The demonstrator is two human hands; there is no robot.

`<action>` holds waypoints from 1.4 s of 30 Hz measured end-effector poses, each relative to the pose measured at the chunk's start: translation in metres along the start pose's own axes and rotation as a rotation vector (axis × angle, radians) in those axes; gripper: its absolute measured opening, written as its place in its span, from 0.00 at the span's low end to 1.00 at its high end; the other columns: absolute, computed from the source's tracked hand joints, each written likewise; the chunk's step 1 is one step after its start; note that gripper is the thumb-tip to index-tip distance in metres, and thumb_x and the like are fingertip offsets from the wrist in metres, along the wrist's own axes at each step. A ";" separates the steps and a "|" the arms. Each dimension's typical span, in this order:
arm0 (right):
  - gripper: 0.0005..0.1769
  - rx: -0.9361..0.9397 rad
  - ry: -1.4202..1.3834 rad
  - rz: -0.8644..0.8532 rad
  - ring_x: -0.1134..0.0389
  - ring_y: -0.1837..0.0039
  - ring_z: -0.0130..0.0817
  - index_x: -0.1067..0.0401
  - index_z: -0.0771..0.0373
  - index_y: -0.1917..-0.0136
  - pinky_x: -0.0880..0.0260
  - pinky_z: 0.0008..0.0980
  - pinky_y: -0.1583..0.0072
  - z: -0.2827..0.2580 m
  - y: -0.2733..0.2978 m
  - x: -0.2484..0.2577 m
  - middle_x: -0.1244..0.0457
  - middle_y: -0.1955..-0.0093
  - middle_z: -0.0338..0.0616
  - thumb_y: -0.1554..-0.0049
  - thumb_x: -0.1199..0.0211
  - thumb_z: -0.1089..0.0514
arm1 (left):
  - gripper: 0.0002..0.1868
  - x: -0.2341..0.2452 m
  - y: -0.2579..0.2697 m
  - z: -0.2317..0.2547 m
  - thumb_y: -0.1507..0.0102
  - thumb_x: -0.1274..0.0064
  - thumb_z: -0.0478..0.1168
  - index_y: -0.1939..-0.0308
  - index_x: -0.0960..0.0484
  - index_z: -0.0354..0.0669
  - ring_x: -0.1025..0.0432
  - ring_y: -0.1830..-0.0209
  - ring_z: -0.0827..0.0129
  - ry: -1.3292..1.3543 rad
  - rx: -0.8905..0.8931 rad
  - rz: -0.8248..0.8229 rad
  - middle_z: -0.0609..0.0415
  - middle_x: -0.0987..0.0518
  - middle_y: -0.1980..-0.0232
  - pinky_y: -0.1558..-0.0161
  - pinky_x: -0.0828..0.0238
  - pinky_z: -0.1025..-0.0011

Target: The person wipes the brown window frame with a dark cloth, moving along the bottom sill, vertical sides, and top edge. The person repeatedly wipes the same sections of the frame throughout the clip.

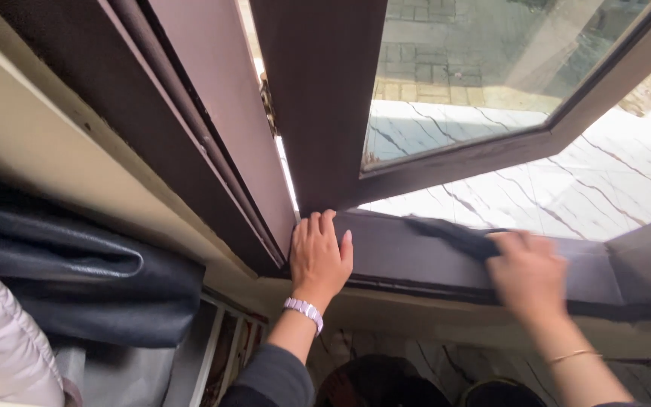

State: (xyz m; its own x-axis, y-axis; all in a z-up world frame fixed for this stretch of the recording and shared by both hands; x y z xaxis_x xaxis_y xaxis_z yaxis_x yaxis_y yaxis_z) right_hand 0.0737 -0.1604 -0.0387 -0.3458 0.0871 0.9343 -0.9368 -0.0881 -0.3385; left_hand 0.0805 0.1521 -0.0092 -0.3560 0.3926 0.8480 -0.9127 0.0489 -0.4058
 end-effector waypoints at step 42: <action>0.19 0.375 -0.474 -0.151 0.43 0.43 0.40 0.34 0.51 0.45 0.47 0.46 0.51 -0.243 -0.056 0.043 0.41 0.43 0.37 0.51 0.52 0.56 | 0.13 0.029 0.004 0.003 0.38 0.63 0.28 0.49 0.34 0.35 0.32 0.52 0.56 0.140 -0.122 0.399 0.45 0.29 0.50 0.38 0.44 0.53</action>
State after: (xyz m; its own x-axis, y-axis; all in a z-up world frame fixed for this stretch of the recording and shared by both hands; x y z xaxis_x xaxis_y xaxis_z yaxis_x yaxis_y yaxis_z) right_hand 0.0984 0.0896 -0.0071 -0.0694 -0.3164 0.9461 -0.8615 -0.4592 -0.2167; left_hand 0.0657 0.1609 0.0147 -0.6376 0.5230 0.5656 -0.6757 -0.0270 -0.7367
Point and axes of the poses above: each hand's wrist, its own y-axis away from the middle knuckle, its own x-axis out of the back of the hand, z = x × y, the point moved 9 cm from there along -y, towards the middle knuckle
